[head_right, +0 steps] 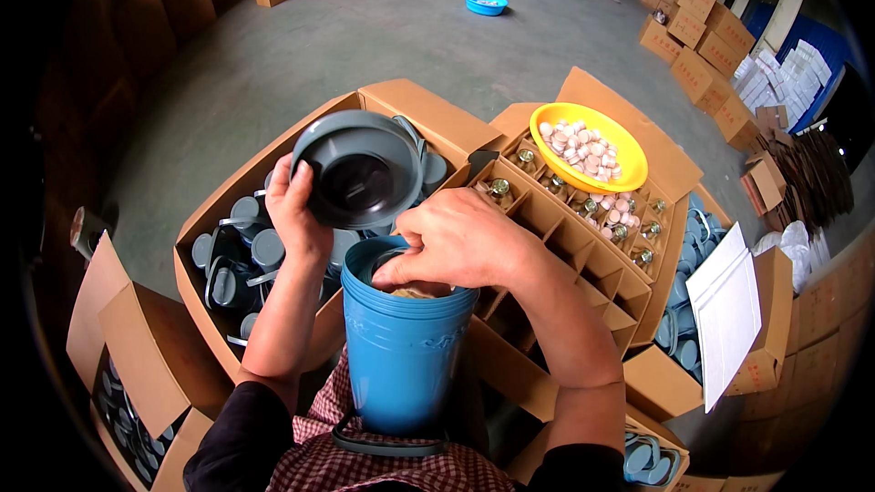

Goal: The person assembles thermos flasks by placing a glass liner into a plastic shell, inserting a small part, and then screwing on the bottom base. They repeat these actions for several units, picking components from large boxes and placing the completed units into a partitioned cardboard container.

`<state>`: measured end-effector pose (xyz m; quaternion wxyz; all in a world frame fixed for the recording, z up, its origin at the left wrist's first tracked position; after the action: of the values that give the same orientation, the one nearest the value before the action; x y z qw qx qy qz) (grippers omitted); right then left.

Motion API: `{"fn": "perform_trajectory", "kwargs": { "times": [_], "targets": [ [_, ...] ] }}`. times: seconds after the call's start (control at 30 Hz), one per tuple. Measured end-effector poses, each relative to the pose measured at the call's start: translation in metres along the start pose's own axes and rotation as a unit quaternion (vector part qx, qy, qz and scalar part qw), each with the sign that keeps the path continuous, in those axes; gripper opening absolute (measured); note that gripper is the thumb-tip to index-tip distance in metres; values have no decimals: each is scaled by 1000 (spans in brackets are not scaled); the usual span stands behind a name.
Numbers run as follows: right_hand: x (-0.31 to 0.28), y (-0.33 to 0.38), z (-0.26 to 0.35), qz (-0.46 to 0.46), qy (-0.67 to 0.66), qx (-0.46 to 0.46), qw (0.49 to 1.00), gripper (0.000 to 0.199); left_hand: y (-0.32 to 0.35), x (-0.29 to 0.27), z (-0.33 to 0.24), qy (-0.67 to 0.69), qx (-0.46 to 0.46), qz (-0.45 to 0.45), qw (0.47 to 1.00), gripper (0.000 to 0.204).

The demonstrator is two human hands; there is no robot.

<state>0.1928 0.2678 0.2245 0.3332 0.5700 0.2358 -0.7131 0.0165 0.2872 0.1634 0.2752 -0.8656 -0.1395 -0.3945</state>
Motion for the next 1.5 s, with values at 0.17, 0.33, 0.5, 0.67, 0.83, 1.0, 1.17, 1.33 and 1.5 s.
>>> {"fn": "perform_trajectory", "kwargs": {
  "times": [0.17, 0.33, 0.5, 0.67, 0.83, 1.0, 1.17, 1.33, 1.5],
  "targets": [
    [13, 15, -1, 29, -252, -148, 956, 28, 11, 6, -11, -37, 24, 64, 997, 41],
    [18, 30, -20, -46, -343, -199, 917, 41, 26, 32, -19, -68, 101, 167, 978, 60],
    [32, 61, -92, -386, -610, -11, 692, 41, 44, 85, -16, -101, 66, 360, 925, 42],
    [63, 62, -62, -436, -610, -93, 655, 53, 58, 116, -2, -93, -28, 504, 858, 38],
    [47, 74, -55, -494, -554, -120, 659, 49, 64, 130, -21, -72, 54, 540, 837, 33],
    [43, 76, -56, -495, -534, -125, 674, 50, 62, 136, -24, -81, 75, 579, 808, 32],
    [45, 77, -54, -452, -532, -154, 699, 51, 78, 128, -35, -152, 129, 567, 800, 49],
    [22, 82, -23, -459, -401, -56, 790, 62, 83, 151, -34, -418, 80, 592, 685, 72],
    [22, 81, -21, -468, -292, 3, 834, 75, 100, 148, -27, -495, 112, 565, 650, 53]
  ]
}}
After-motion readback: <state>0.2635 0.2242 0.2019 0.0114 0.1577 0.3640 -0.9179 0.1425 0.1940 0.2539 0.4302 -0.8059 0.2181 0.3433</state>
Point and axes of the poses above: each hand's wrist, its own y-axis away from the middle knuckle, its own x-axis out of the palm, z = x × y, the point moved 9 cm from there along -y, towards the middle knuckle, and after that the axes turned 13 degrees about y, right-handed, at the moved point
